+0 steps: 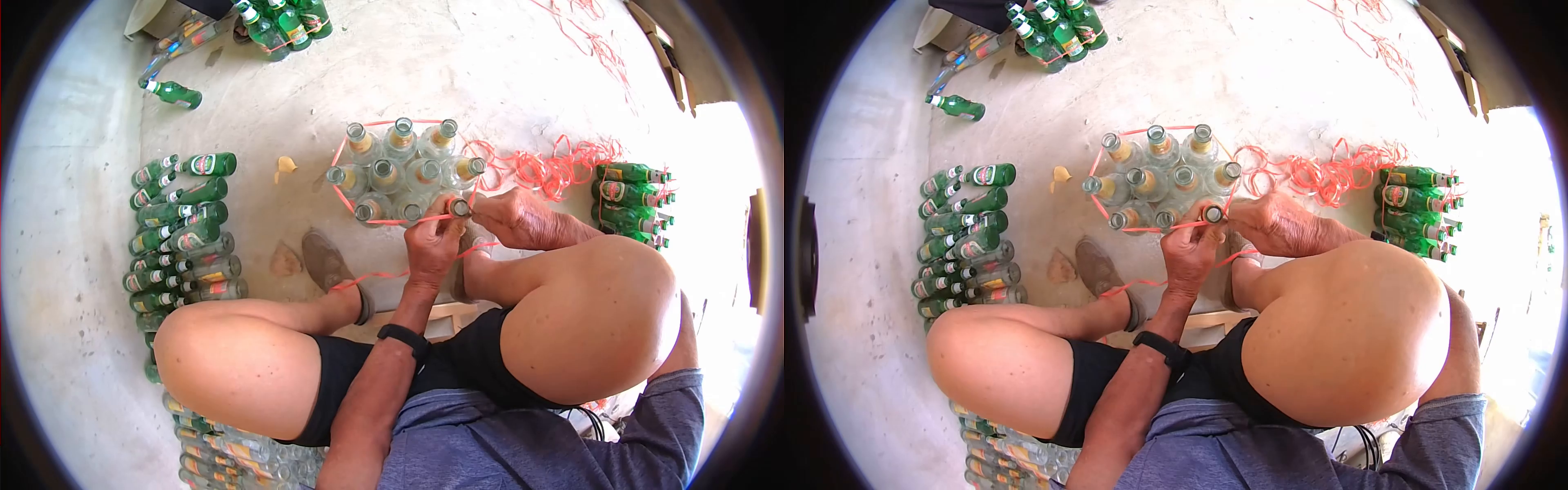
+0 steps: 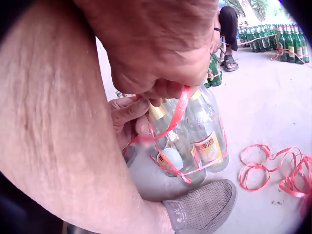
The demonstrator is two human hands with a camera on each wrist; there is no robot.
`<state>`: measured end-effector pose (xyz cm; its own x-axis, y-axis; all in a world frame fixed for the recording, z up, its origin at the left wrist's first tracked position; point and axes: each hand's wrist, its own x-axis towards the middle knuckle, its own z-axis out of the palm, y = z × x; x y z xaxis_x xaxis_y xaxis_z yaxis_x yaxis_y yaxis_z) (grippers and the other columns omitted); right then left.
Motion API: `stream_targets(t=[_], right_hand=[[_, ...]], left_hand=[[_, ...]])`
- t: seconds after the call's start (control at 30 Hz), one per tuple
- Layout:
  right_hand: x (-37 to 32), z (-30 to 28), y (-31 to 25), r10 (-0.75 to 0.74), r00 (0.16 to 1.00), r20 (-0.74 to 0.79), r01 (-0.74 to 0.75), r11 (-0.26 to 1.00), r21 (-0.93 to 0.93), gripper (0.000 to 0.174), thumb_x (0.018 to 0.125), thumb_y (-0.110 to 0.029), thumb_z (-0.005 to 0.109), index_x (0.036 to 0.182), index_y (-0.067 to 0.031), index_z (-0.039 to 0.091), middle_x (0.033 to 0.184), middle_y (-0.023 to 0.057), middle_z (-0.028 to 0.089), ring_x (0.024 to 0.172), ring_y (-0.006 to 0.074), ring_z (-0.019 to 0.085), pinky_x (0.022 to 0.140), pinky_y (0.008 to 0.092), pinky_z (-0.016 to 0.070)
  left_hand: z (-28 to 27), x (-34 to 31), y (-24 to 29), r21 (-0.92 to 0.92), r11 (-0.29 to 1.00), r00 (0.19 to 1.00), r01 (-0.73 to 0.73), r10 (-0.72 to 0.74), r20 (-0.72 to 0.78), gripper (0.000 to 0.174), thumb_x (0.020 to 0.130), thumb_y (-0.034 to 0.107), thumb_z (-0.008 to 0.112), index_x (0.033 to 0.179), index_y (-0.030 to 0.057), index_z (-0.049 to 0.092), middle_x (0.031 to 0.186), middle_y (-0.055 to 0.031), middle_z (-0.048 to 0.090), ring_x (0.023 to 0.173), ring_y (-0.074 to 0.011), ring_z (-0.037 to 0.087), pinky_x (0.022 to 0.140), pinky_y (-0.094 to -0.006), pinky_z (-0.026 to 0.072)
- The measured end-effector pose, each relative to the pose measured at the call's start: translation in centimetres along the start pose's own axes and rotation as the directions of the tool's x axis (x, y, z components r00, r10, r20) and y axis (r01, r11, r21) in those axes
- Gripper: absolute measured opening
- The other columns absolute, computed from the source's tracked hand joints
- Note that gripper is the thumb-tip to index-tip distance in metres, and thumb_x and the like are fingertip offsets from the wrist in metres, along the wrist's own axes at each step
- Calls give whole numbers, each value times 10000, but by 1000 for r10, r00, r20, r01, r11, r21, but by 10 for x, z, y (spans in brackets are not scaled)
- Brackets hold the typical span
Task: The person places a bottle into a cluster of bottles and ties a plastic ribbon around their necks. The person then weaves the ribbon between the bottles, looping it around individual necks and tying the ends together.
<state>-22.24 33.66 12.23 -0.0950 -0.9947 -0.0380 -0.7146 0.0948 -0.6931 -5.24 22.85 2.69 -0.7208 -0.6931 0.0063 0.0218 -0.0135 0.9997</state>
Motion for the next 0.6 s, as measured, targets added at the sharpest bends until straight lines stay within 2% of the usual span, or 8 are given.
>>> stream_targets(t=[0.17,0.27,0.37,0.47,0.57,0.6], right_hand=[[-10,6,4,43,989,144,-63,989,133,74,1020,-76,651,963,-30,644,728,198,623,681,386,693,607,473,537],[-13,15,10,-9,987,161,-16,988,155,76,1024,-78,650,1009,-15,689,753,208,650,683,377,699,614,455,547],[-9,15,7,-18,972,234,-53,955,293,127,1028,-79,645,1084,6,720,779,203,684,692,326,724,617,426,559],[-6,16,7,66,926,371,-203,918,342,176,1038,-93,639,1129,26,731,794,176,713,714,260,745,634,409,573],[-6,23,7,77,902,424,-272,864,423,189,1059,-105,618,1126,31,730,805,149,727,735,215,751,651,399,584],[-6,24,8,91,886,455,-297,865,405,198,1057,-123,625,1127,28,732,819,142,735,734,212,750,655,396,586]], left_hand=[[3,-6,5,-141,979,987,147,-154,-41,326,967,78,835,1263,-8,726,994,-16,789,866,-48,694,781,-252,592],[5,-9,14,-282,936,971,210,-233,-52,397,971,50,822,1334,-31,685,1002,-56,800,886,-65,717,785,-251,593],[6,-14,25,-229,944,961,238,-264,-89,382,1009,38,774,1362,-55,665,1008,-91,804,896,-103,746,806,-264,614],[8,-22,20,-196,946,945,258,-289,-150,330,1020,93,772,1307,-50,694,1002,-91,805,879,-95,731,766,-249,592],[2,-27,34,-78,926,921,370,-376,-103,306,1025,176,782,1231,-42,726,979,-85,807,840,-66,701,711,-244,559],[1,-27,37,-108,923,921,370,-379,-90,293,1022,180,784,1205,-41,723,967,-87,807,846,-72,710,713,-257,566]])
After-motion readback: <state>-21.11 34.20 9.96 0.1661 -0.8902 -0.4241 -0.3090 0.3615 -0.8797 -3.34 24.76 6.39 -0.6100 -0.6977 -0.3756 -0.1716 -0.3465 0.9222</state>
